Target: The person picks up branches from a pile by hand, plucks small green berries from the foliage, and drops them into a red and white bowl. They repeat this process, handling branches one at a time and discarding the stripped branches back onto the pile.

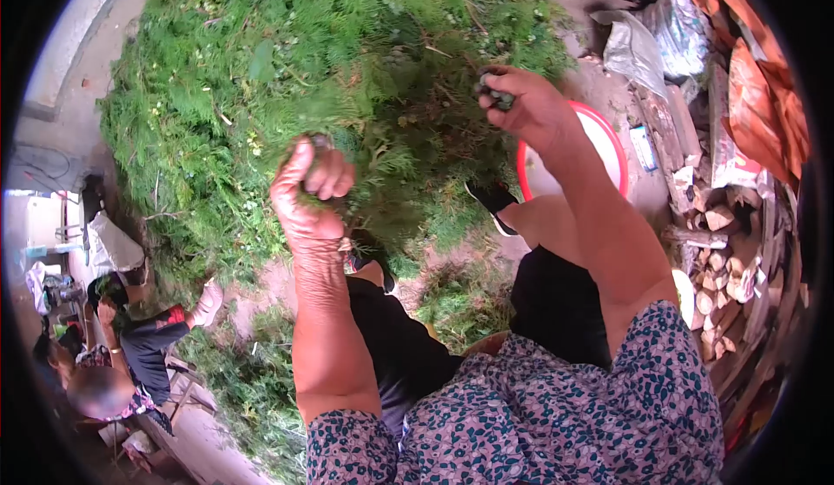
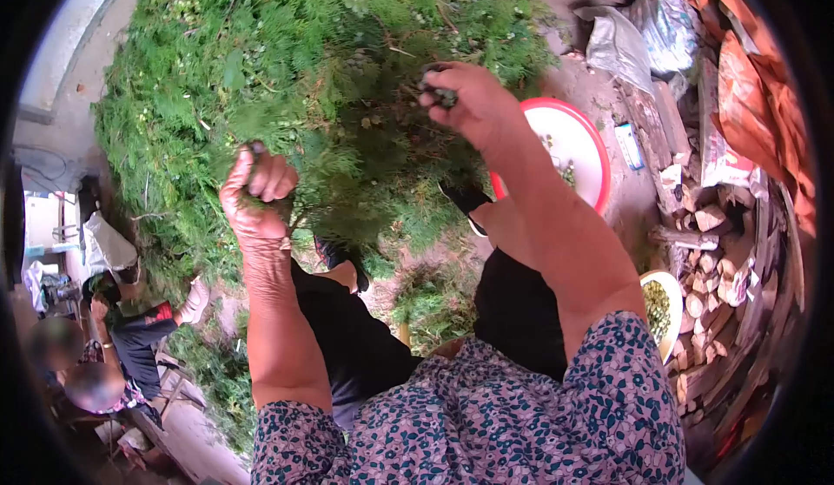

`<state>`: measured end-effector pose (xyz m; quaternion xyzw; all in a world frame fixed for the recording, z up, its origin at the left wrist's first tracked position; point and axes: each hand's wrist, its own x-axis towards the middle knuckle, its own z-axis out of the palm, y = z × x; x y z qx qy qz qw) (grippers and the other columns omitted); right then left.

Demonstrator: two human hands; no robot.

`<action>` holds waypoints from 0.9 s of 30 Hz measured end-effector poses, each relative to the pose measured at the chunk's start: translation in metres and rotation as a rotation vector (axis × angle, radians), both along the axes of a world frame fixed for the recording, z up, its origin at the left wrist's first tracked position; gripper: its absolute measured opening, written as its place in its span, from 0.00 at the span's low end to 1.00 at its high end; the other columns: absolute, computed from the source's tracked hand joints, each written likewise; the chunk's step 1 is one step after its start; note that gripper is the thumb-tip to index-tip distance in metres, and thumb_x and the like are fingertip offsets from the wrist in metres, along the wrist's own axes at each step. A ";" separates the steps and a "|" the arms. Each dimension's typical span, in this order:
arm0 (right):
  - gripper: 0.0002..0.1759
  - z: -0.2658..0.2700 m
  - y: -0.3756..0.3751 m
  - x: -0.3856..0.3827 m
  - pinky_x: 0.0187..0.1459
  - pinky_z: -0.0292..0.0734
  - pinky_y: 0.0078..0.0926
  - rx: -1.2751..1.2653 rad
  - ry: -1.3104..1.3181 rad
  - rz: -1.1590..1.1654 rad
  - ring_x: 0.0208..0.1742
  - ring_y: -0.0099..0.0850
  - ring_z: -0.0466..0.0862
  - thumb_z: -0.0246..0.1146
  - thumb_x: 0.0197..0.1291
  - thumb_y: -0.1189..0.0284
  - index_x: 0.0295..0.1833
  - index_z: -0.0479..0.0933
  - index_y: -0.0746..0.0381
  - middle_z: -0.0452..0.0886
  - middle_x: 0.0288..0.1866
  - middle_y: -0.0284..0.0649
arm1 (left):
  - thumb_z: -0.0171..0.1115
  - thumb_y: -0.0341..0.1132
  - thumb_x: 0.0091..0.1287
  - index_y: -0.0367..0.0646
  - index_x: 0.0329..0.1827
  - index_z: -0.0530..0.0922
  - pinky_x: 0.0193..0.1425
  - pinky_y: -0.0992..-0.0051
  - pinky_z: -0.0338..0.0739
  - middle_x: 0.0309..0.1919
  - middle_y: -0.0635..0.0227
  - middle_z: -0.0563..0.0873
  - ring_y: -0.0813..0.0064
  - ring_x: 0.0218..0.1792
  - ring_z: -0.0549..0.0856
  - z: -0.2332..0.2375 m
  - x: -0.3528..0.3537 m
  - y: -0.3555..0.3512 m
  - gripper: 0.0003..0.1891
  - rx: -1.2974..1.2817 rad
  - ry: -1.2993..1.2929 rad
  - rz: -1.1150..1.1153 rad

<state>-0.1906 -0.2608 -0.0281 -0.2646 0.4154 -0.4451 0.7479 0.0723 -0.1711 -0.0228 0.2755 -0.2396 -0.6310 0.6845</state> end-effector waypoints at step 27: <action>0.33 -0.107 0.066 -0.281 0.57 0.69 0.25 -0.018 1.244 -0.164 0.59 0.34 0.70 0.71 0.43 0.67 0.56 0.68 0.64 0.70 0.59 0.45 | 0.47 0.34 0.68 0.33 0.39 0.75 0.20 0.81 0.62 0.10 0.77 0.62 0.81 0.12 0.59 0.071 -0.039 0.040 0.12 -0.429 0.464 -0.132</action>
